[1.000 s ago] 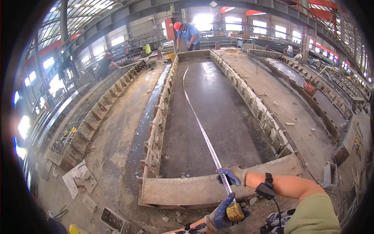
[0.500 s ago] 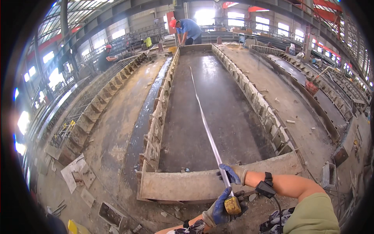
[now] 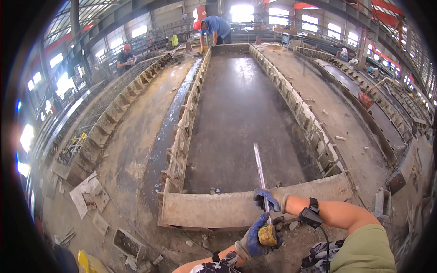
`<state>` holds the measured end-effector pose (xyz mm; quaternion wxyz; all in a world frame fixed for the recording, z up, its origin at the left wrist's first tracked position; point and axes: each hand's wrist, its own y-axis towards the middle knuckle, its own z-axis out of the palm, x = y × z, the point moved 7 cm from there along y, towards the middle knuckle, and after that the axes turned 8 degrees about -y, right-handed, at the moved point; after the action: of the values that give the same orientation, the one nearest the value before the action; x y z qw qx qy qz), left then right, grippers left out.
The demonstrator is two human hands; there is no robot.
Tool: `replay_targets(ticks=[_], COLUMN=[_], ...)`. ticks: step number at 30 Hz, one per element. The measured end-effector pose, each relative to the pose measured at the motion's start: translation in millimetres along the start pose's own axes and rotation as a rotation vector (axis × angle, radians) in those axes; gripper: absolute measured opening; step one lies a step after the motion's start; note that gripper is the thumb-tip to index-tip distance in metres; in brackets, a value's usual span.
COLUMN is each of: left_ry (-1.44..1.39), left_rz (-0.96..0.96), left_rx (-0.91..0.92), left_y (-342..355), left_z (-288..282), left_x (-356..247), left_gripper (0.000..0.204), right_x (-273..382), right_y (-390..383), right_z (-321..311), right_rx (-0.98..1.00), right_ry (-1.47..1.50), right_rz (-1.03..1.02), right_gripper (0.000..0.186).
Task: The recorder measures a large concrete mold with a tape measure and then uses a power drill on the mold bolts.
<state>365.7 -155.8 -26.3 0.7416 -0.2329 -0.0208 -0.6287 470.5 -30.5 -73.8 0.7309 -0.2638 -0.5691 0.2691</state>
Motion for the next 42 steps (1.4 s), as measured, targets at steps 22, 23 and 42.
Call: replay_targets(ticks=[22,23,42], left_ry=[0.333,0.467,1.336], left_rz=[1.213,1.318,1.885], left_rx=[-0.197,-0.308,-1.760], left_y=[-28.4,-40.3,-377.1], left_z=[-12.8,-9.9,-132.6], left_x=[-123.4,-135.5,-94.8], left_gripper=[0.049,0.053,0.040], right_x=[28.3,23.3,46.3], right_y=[-70.9,-70.7,-49.7], right_z=[87.0,88.8,75.2], right_rx=[0.361,0.299,-0.206], right_ry=[-0.495,-0.537,-0.953], right_rz=[-0.392,-0.401,-0.741], right_gripper=[0.052,0.049,0.047])
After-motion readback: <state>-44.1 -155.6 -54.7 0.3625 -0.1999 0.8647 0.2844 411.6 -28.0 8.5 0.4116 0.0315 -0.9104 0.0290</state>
